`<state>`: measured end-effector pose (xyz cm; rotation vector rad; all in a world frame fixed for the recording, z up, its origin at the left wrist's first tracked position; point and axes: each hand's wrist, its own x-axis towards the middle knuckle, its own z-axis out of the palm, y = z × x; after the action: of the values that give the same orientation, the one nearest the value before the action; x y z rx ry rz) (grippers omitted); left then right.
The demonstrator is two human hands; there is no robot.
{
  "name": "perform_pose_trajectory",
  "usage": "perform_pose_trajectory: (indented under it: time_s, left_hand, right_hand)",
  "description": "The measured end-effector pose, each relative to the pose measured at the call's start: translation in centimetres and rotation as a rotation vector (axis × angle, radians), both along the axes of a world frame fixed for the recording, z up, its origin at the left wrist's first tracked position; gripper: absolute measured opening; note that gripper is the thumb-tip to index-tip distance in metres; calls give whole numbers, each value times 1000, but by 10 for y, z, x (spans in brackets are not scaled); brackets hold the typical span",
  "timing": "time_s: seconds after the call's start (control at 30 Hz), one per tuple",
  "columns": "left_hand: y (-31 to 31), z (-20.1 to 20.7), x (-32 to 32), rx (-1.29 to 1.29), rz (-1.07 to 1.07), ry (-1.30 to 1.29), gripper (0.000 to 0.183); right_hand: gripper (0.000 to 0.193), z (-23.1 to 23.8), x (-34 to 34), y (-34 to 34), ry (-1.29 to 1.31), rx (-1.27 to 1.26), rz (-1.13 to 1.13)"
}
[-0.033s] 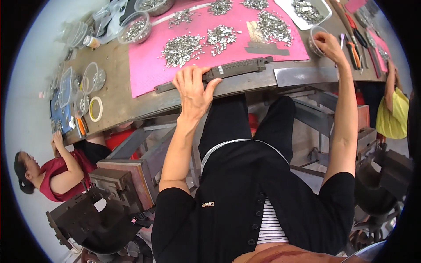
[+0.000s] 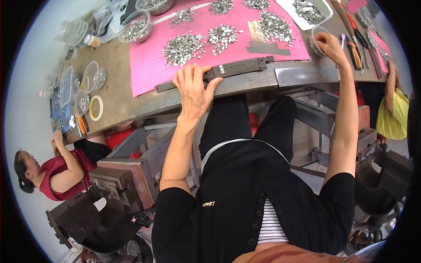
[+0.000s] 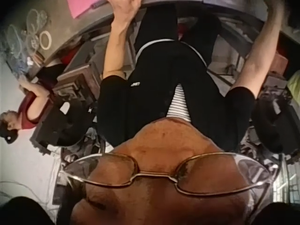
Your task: Assembling small metal components into a guide strip template on a workbench.
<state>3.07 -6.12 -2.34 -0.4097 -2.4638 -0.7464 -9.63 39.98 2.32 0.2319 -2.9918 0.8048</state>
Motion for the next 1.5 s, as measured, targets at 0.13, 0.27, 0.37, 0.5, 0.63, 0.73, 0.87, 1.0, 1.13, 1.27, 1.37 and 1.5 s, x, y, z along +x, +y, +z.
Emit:
perform_pose_trajectory:
  time_s: [0.13, 0.27, 0.37, 0.5, 0.63, 0.73, 0.87, 1.0, 1.13, 1.27, 1.37, 1.5]
  left_hand:
    - [-18, 16, -1, 55, -24, -49, 41]
    - [-48, 23, -16, 153, 98, -65, 15]
    - [-54, 26, -28, 43, 60, -146, 7]
    - [-50, 31, -39, -35, -47, -198, 8]
    - [-58, 38, -40, -101, -69, -252, 9]
    - [-51, 35, -46, -127, -92, -247, 8]
    - [-43, 38, -47, -160, -66, -258, 7]
    - [-40, 35, -44, -190, 5, -225, 12]
    - [-40, 32, -41, -175, 63, -253, 14]
    - [-36, 27, -38, -202, 80, -181, 12]
    - [-30, 24, -34, -163, 61, -128, 10]
    - [-16, 26, -25, -23, -18, -136, 6]
  right_hand:
    - [21, 6, 8, -13, 136, 82, 14]
    - [19, 6, 0, 5, 11, 230, 20]
    - [19, 6, -3, 4, 8, 248, 36]
    - [19, 11, 9, 4, 115, 218, -23]
    - [17, 30, 31, -52, 361, -35, 4]
    - [15, 17, 50, -102, 233, -164, 162]
    - [9, -23, 56, -142, 320, -90, 191]
    - [12, -20, 62, -137, 315, -183, 152]
    - [9, -17, 67, -138, 306, -222, 145]
    - [8, -19, 66, -139, 343, -183, 172]
    - [10, -19, 66, -139, 355, -134, 212]
    - [11, -17, 66, -135, 301, -178, 219]
